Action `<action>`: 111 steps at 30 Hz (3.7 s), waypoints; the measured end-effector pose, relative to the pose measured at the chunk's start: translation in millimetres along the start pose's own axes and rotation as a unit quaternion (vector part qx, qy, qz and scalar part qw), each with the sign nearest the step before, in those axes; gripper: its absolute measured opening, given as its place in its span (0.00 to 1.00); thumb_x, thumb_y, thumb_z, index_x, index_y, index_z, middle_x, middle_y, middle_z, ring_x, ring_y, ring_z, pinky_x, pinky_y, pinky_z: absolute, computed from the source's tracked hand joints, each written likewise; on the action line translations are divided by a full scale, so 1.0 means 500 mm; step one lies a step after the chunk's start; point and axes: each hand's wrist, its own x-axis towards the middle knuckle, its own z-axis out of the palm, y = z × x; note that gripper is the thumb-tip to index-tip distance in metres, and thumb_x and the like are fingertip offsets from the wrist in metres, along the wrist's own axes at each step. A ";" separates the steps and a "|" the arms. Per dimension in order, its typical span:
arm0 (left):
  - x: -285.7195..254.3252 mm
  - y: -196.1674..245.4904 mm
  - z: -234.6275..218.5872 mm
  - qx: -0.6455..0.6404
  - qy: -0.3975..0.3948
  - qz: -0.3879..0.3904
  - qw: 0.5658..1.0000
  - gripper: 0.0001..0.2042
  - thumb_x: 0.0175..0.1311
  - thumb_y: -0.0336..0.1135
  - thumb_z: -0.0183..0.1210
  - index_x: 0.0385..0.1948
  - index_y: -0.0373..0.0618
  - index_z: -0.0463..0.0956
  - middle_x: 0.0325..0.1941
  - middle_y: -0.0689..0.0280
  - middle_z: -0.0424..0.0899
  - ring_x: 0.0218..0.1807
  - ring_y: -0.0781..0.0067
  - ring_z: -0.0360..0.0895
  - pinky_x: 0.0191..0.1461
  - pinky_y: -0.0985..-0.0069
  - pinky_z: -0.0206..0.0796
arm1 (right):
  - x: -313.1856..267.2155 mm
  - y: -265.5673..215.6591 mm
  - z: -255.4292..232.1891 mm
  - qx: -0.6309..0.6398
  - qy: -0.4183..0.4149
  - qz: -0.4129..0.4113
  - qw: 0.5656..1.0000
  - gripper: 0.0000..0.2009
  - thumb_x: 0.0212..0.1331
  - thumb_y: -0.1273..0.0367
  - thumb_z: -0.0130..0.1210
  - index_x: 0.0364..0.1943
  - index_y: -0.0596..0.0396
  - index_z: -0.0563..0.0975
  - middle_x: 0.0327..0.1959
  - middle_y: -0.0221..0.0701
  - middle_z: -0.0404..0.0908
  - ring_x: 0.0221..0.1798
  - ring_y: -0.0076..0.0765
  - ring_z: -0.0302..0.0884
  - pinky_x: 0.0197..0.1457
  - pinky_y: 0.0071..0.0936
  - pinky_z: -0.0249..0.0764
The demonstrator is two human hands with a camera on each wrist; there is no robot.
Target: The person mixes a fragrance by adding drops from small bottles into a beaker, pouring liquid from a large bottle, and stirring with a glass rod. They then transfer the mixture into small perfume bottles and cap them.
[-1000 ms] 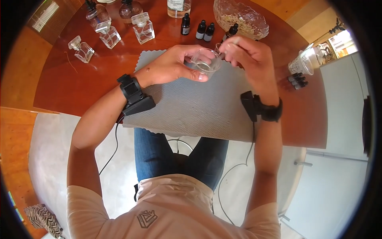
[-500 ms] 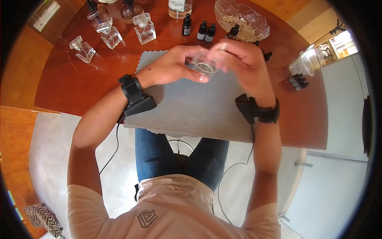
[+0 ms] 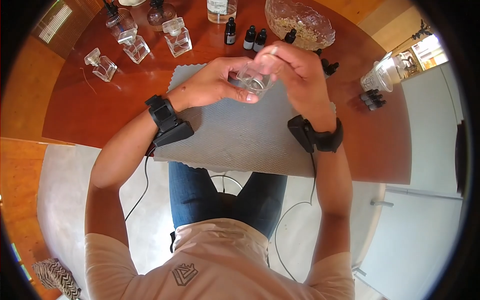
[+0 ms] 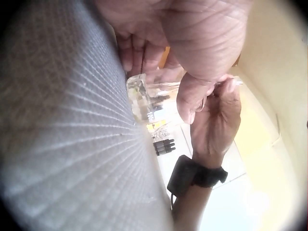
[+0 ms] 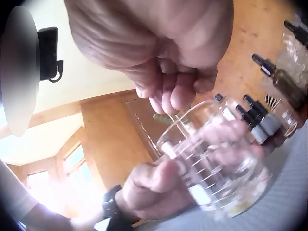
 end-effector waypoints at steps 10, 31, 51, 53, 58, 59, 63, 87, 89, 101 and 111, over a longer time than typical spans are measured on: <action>0.004 -0.015 0.002 0.021 0.004 0.026 0.999 0.29 0.57 0.36 0.75 0.61 0.42 0.76 0.55 0.64 0.83 0.57 0.74 0.76 0.61 0.74 0.70 | 0.002 0.006 0.002 -0.011 0.012 -0.016 1.000 0.07 0.67 0.70 0.56 0.35 0.62 0.79 0.26 0.27 0.76 0.29 0.20 0.69 0.32 0.22 0.67; 0.001 -0.015 0.005 -0.006 0.008 0.016 1.000 0.30 0.57 0.36 0.75 0.62 0.43 0.76 0.54 0.65 0.84 0.56 0.74 0.77 0.61 0.73 0.69 | -0.005 0.013 0.003 -0.008 0.017 -0.015 1.000 0.08 0.68 0.71 0.54 0.35 0.63 0.79 0.26 0.30 0.76 0.28 0.23 0.70 0.33 0.24 0.68; 0.000 -0.010 0.003 -0.018 -0.011 0.011 1.000 0.29 0.57 0.37 0.75 0.61 0.42 0.76 0.56 0.63 0.84 0.56 0.74 0.77 0.61 0.72 0.68 | 0.000 -0.007 0.014 0.009 -0.018 -0.015 1.000 0.07 0.67 0.72 0.54 0.36 0.63 0.79 0.28 0.28 0.77 0.29 0.21 0.70 0.34 0.23 0.68; 0.003 -0.028 0.002 0.022 0.022 0.044 0.999 0.28 0.58 0.36 0.75 0.61 0.43 0.76 0.56 0.65 0.84 0.55 0.75 0.77 0.61 0.73 0.68 | -0.008 -0.004 -0.015 -0.017 0.011 0.016 1.000 0.07 0.67 0.71 0.55 0.36 0.63 0.79 0.27 0.29 0.76 0.29 0.23 0.71 0.34 0.23 0.69; -0.002 -0.020 -0.002 -0.029 0.010 0.002 1.000 0.27 0.57 0.36 0.75 0.59 0.42 0.77 0.53 0.68 0.84 0.54 0.77 0.77 0.60 0.74 0.69 | -0.004 -0.024 -0.023 0.020 -0.049 0.026 0.998 0.06 0.67 0.72 0.54 0.36 0.62 0.78 0.26 0.32 0.75 0.28 0.27 0.71 0.34 0.25 0.69; 0.000 -0.023 -0.002 -0.029 0.002 -0.005 1.000 0.27 0.57 0.36 0.75 0.59 0.42 0.77 0.52 0.69 0.84 0.54 0.78 0.77 0.59 0.74 0.69 | 0.001 -0.023 0.002 0.023 -0.039 0.005 0.999 0.07 0.68 0.72 0.53 0.36 0.62 0.78 0.25 0.33 0.75 0.28 0.27 0.71 0.34 0.25 0.69; 0.001 -0.021 0.001 -0.002 0.011 0.000 1.000 0.27 0.57 0.35 0.75 0.59 0.43 0.77 0.51 0.68 0.84 0.53 0.78 0.77 0.60 0.75 0.69 | -0.005 0.009 -0.003 -0.025 0.019 -0.018 0.999 0.08 0.68 0.71 0.53 0.35 0.62 0.78 0.25 0.34 0.74 0.28 0.28 0.71 0.34 0.26 0.69; -0.002 -0.013 0.006 -0.011 0.022 0.027 0.999 0.25 0.59 0.32 0.73 0.58 0.43 0.78 0.52 0.68 0.85 0.54 0.77 0.78 0.61 0.74 0.70 | -0.007 -0.006 -0.029 -0.005 -0.008 0.026 1.000 0.08 0.67 0.70 0.55 0.35 0.62 0.79 0.26 0.34 0.76 0.27 0.29 0.72 0.33 0.26 0.69; -0.004 -0.012 0.003 -0.053 0.005 0.006 0.999 0.26 0.59 0.32 0.73 0.60 0.43 0.77 0.52 0.68 0.85 0.55 0.76 0.77 0.61 0.74 0.70 | -0.012 -0.017 -0.028 0.029 -0.055 0.036 0.997 0.08 0.67 0.70 0.55 0.35 0.62 0.79 0.26 0.34 0.75 0.28 0.30 0.72 0.33 0.26 0.69; -0.006 0.000 -0.004 -0.006 -0.009 -0.002 1.000 0.28 0.57 0.35 0.75 0.61 0.44 0.77 0.54 0.66 0.84 0.55 0.75 0.77 0.62 0.73 0.68 | -0.003 -0.018 -0.004 0.024 -0.046 0.020 0.998 0.08 0.68 0.70 0.54 0.36 0.62 0.78 0.26 0.33 0.75 0.28 0.27 0.71 0.34 0.26 0.69; -0.006 -0.003 -0.003 -0.008 -0.003 -0.004 1.000 0.26 0.58 0.34 0.74 0.60 0.45 0.78 0.54 0.67 0.84 0.54 0.76 0.77 0.60 0.75 0.68 | -0.003 -0.019 0.002 0.047 -0.047 0.040 0.997 0.08 0.67 0.71 0.54 0.35 0.63 0.78 0.25 0.29 0.74 0.27 0.23 0.68 0.32 0.23 0.66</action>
